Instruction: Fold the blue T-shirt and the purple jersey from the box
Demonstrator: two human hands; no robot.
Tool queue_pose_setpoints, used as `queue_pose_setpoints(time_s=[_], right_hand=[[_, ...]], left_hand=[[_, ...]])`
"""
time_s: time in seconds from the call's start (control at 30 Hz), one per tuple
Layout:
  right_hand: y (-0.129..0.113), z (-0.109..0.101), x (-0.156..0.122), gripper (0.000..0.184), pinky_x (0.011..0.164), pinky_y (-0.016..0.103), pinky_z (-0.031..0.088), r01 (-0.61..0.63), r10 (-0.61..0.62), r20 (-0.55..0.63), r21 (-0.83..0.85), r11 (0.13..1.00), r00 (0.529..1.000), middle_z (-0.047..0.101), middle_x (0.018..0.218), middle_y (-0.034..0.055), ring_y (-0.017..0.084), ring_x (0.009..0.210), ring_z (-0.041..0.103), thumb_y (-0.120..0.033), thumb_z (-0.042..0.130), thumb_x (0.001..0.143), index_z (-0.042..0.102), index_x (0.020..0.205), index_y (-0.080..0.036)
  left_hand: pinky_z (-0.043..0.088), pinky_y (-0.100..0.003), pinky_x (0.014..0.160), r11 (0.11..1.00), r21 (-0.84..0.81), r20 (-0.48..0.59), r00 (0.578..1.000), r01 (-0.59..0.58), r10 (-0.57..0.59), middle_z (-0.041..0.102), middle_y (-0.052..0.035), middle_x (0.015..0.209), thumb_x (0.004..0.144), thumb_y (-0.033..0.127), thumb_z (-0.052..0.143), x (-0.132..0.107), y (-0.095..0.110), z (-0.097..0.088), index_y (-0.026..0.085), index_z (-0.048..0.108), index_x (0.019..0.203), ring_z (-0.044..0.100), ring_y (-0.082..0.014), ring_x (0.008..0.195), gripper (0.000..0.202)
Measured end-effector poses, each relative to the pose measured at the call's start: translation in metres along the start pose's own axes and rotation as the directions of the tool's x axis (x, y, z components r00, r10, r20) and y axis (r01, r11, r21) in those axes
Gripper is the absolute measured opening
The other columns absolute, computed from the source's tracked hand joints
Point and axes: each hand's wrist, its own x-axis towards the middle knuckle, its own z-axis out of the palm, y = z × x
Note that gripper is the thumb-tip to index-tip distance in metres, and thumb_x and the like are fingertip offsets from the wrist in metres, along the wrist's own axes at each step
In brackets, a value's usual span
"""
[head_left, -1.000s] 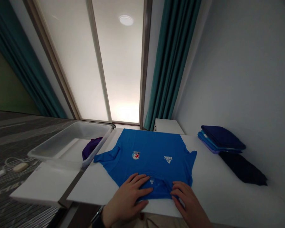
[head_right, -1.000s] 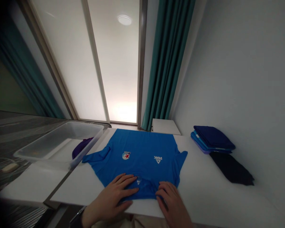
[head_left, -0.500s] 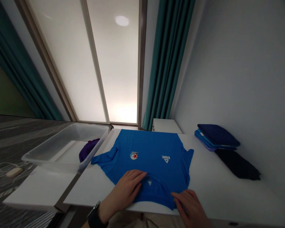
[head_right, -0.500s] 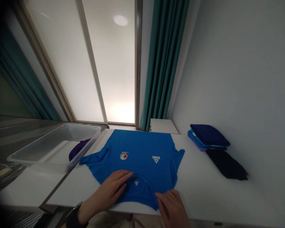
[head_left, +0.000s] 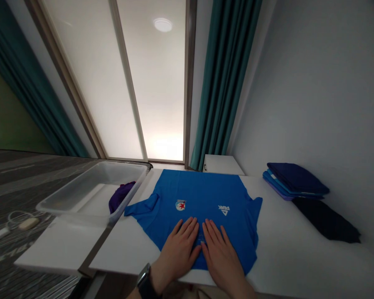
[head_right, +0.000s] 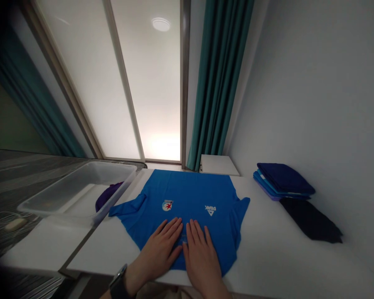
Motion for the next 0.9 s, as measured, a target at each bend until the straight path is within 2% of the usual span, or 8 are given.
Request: queue_pose_setpoints(time_s=[0.07,0.2,0.43,0.63,0.73,0.8,0.83,0.9], right_hand=[[-0.001,-0.005,-0.004,0.056,0.118,0.052,0.022,-0.005,0.004,0.063,0.018,1.0,0.998,0.027,0.158,0.0041,0.026,0.145,0.025,-0.045,0.025,0.101,0.028,0.152,-0.021],[-0.001,-0.017,-0.005,0.054,0.118,0.054,0.019,-0.005,-0.003,0.128,0.064,0.998,0.992,0.019,0.16,0.0019,0.026,0.147,0.019,-0.048,0.023,0.102,0.025,0.152,-0.028],[-0.003,-0.022,-0.003,0.05,0.116,0.058,0.019,-0.015,-0.001,0.163,0.098,0.995,0.987,0.021,0.16,0.0015,0.027,0.147,0.019,-0.047,0.027,0.102,0.022,0.151,-0.039],[0.002,-0.03,-0.007,0.049,0.117,0.057,0.019,-0.015,-0.022,0.206,0.179,0.984,0.978,0.023,0.159,0.0014,0.025,0.146,0.02,-0.044,0.028,0.102,0.029,0.15,-0.036],[0.009,-0.037,-0.004,0.044,0.117,0.052,0.023,-0.01,-0.046,0.214,0.253,0.967,0.976,0.039,0.152,0.0011,0.022,0.142,0.033,-0.036,0.03,0.101,0.047,0.142,-0.033],[0.01,-0.04,0.001,0.044,0.116,0.049,0.028,-0.033,-0.014,0.173,0.263,0.964,0.985,0.052,0.144,0.0039,0.021,0.136,0.043,-0.03,0.029,0.101,0.058,0.133,-0.027],[0.01,-0.04,0.004,0.045,0.116,0.047,0.029,-0.048,0.012,0.142,0.251,0.967,0.99,0.055,0.141,0.0052,0.02,0.135,0.045,-0.028,0.028,0.1,0.06,0.132,-0.024],[0.006,-0.037,0.01,0.047,0.117,0.045,0.029,-0.054,0.035,0.095,0.21,0.976,0.995,0.051,0.144,0.0058,0.02,0.137,0.042,-0.028,0.027,0.1,0.053,0.138,-0.021]], left_hand=[[0.028,-0.044,0.117,1.0,-0.016,0.01,1.0,-0.013,0.013,0.035,-0.0062,0.155,0.099,0.04,0.041,-0.003,-0.002,-0.003,0.021,0.03,0.151,0.032,-0.0234,0.143,0.057],[0.027,-0.047,0.117,0.998,-0.056,0.035,0.999,-0.019,0.021,0.032,-0.0052,0.157,0.098,0.042,0.043,-0.009,-0.003,-0.013,0.024,0.023,0.154,0.03,-0.0242,0.144,0.061],[0.022,-0.05,0.119,0.997,-0.077,0.036,0.999,-0.016,0.018,0.031,-0.0067,0.157,0.098,0.046,0.043,-0.015,-0.002,-0.016,0.023,0.022,0.154,0.028,-0.0257,0.145,0.064],[0.02,-0.051,0.119,0.997,-0.078,0.08,0.997,-0.001,0.008,0.026,-0.0069,0.159,0.097,0.047,0.044,-0.013,-0.003,-0.016,0.022,0.02,0.154,0.024,-0.026,0.146,0.067],[0.02,-0.051,0.119,0.997,-0.081,0.088,0.996,-0.011,0.018,0.025,-0.0065,0.159,0.098,0.045,0.043,-0.014,-0.004,-0.017,0.022,0.018,0.155,0.024,-0.0256,0.146,0.066],[0.02,-0.05,0.12,0.996,-0.084,0.073,0.997,-0.016,0.022,0.026,-0.0065,0.159,0.099,0.045,0.042,-0.015,-0.004,-0.016,0.022,0.019,0.155,0.025,-0.025,0.146,0.065],[0.02,-0.05,0.12,0.996,-0.085,0.06,0.998,-0.015,0.021,0.027,-0.0068,0.158,0.099,0.045,0.042,-0.015,-0.004,-0.015,0.022,0.019,0.155,0.026,-0.0248,0.146,0.064],[0.02,-0.049,0.12,0.996,-0.088,0.042,0.999,-0.011,0.015,0.029,-0.0071,0.158,0.099,0.044,0.042,-0.016,-0.004,-0.014,0.022,0.02,0.154,0.027,-0.0244,0.145,0.063]])
